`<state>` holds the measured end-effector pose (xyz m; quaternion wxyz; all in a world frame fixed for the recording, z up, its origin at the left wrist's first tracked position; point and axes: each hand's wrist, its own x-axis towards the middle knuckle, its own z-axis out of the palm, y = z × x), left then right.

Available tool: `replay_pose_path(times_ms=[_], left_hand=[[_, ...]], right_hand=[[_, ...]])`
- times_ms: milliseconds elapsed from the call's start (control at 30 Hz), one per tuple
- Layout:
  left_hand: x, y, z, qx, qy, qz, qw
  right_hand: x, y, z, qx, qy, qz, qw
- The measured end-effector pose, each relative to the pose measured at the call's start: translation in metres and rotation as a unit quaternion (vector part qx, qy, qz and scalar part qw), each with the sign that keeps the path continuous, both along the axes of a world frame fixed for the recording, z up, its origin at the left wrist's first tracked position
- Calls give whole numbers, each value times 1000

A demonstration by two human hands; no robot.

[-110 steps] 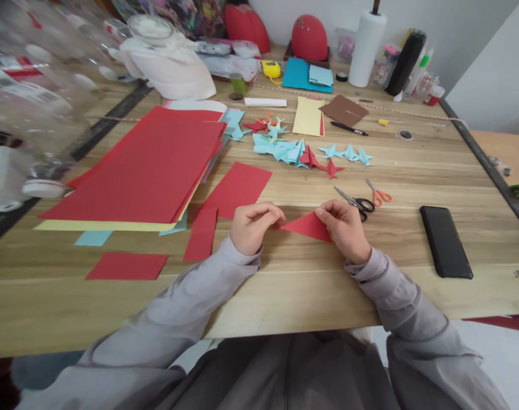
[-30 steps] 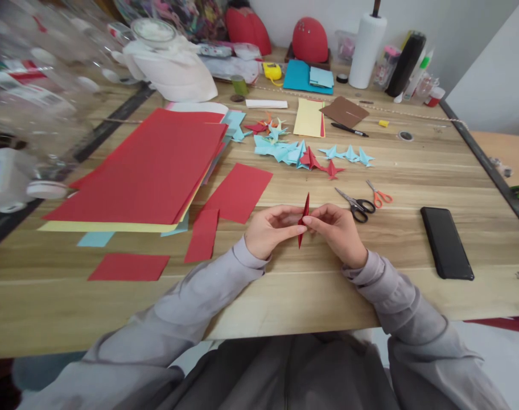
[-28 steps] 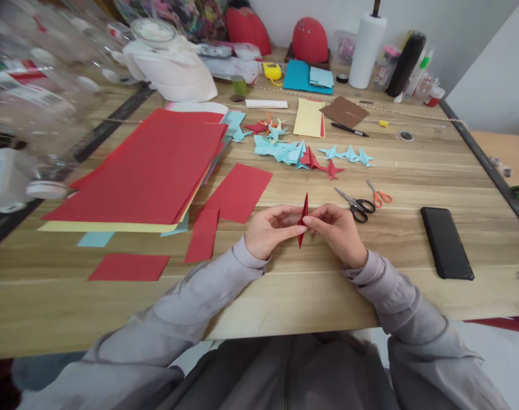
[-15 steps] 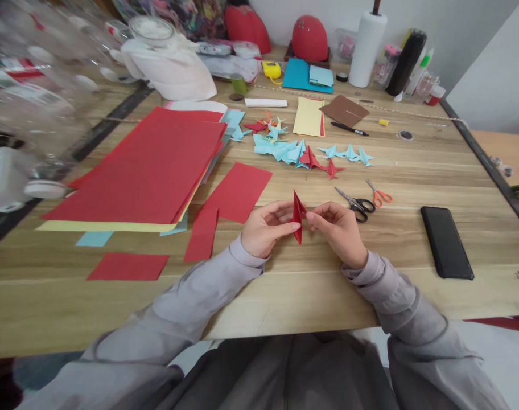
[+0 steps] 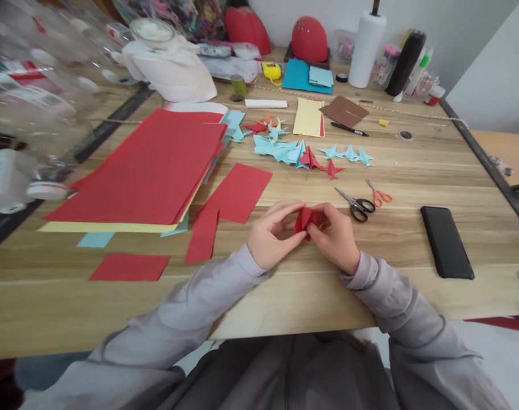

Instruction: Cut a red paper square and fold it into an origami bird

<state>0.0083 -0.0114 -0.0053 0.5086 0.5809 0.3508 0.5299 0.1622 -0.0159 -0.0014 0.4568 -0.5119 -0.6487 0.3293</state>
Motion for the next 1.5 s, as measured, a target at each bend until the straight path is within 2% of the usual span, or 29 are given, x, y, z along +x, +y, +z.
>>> replay_pose_path(times_ms=[67, 167, 267, 367, 467, 600, 700, 900, 1067, 1167, 1267, 1500], left_hand=[[0, -4, 5, 27, 5, -24, 999], [0, -6, 9, 13, -52, -51, 997], [1, -3, 8, -58, -123, -12, 991], [3, 2, 6, -165, -167, 35, 971], [5, 3, 7, -256, -187, 20, 948], [7, 2, 8, -307, -201, -8, 930], [7, 1, 6, -312, -195, -13, 930], [5, 2, -1, -233, -128, 5, 964], [0, 7, -5, -197, -117, 47, 972], [-4, 11, -7, -183, -105, 87, 973], [-6, 12, -5, -156, -70, 118, 978], [-5, 6, 11, -100, -9, 111, 989]], right_hand=[[2, 0, 0, 27, -35, -6, 999], [5, 1, 1, 65, -72, -18, 995], [6, -1, 2, 106, -108, -15, 988], [6, -4, 2, 168, -147, -5, 975], [6, -5, -1, 233, -170, -2, 957], [6, -5, -2, 269, -175, 0, 947], [5, -5, 0, 237, -160, -11, 958], [3, -2, -2, 67, -40, -13, 997], [3, -1, 0, -40, 62, 17, 997], [4, -3, 6, -49, 113, 29, 992], [2, -5, 7, -45, 119, 29, 991], [-1, -3, 3, -41, 118, 8, 992]])
